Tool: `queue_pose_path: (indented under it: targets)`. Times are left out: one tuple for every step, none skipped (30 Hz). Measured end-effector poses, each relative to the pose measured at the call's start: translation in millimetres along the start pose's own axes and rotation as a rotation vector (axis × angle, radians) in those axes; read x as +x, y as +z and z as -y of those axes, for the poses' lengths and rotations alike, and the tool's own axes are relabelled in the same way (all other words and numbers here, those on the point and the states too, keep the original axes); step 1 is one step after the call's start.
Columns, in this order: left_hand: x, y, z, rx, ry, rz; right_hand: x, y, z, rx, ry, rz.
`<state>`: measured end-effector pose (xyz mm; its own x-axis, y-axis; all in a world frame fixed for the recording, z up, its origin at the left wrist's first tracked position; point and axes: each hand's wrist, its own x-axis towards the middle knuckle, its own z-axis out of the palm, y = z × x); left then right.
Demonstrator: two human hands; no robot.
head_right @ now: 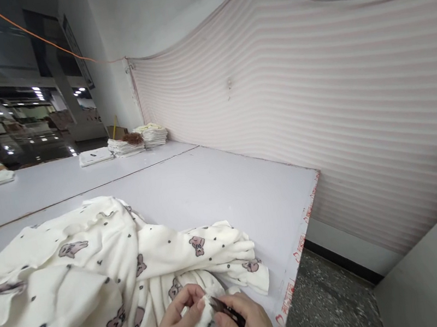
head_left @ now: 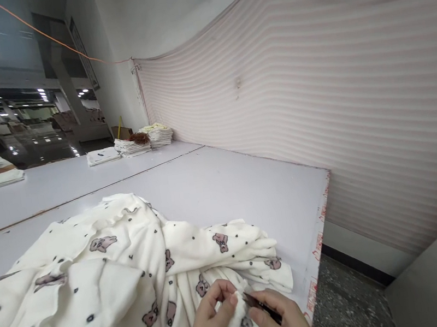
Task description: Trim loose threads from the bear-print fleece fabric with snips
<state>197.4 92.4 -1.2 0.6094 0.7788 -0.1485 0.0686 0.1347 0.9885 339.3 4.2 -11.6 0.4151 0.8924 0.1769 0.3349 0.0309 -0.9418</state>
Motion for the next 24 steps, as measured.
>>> queue_pose_path:
  targets:
    - [0,1.0,1,-0.001,0.007,0.003,0,0,0,-0.006,0.0,0.002]
    - [0,1.8,1,-0.001,0.017,0.004,1,1,1,-0.013,-0.006,0.002]
    - [1,2.4,2,0.002,0.027,0.009,2,2,2,-0.016,-0.012,0.002]
    - [1,2.7,3,0.007,0.035,0.018,4,2,2,-0.013,-0.011,0.006]
    - [1,2.7,4,0.013,0.04,0.029,5,2,2,-0.005,-0.007,0.016]
    - [2,2.5,4,0.017,0.041,0.04,6,2,2,0.012,0.003,0.031]
    - [2,2.1,4,0.023,0.042,0.05,7,2,2,0.034,0.019,0.047]
    - [2,1.6,4,0.029,0.043,0.054,8,1,1,0.06,0.041,0.063]
    - [2,1.1,3,0.036,0.047,0.053,8,1,0,0.091,0.069,0.077]
    - [2,0.5,3,0.047,0.05,0.054,8,1,-1,0.126,0.098,0.089]
    - [2,0.0,2,0.061,0.051,0.056,8,1,-1,0.162,0.122,0.097]
    - [2,-0.4,2,0.072,0.05,0.058,7,2,-1,0.187,0.13,0.1]
    - [2,-0.8,2,0.081,0.048,0.059,7,2,-1,0.191,0.116,0.1]
    - [2,-1.0,3,0.094,0.042,0.06,6,3,-1,0.178,0.087,0.097]
    - [1,-0.9,3,0.113,0.03,0.057,5,3,-1,0.157,0.062,0.095]
    - [0,-0.5,4,0.141,0.02,0.045,4,1,-2,0.143,0.054,0.101]
    - [-1,0.4,5,0.19,0.017,0.024,4,-2,-5,0.145,0.066,0.113]
    - [-3,1.9,7,0.273,0.034,-0.003,5,-7,-8,0.155,0.088,0.112]
    - [-5,3.9,8,0.392,0.084,-0.035,6,-13,-14,0.153,0.106,0.084]
    - [-7,6.3,9,0.531,0.173,-0.062,8,-22,-21,0.116,0.117,0.031]
    - [-8,8.9,11,0.672,0.295,-0.074,10,-31,-29,0.048,0.117,-0.046]
    - [-9,11.5,11,0.795,0.428,-0.055,13,-41,-37,-0.044,0.109,-0.134]
    - [-10,13.7,11,0.877,0.54,-0.005,17,-51,-45,-0.127,0.112,-0.197]
    - [-9,15.3,10,0.91,0.598,0.067,20,-59,-52,-0.171,0.116,-0.233]
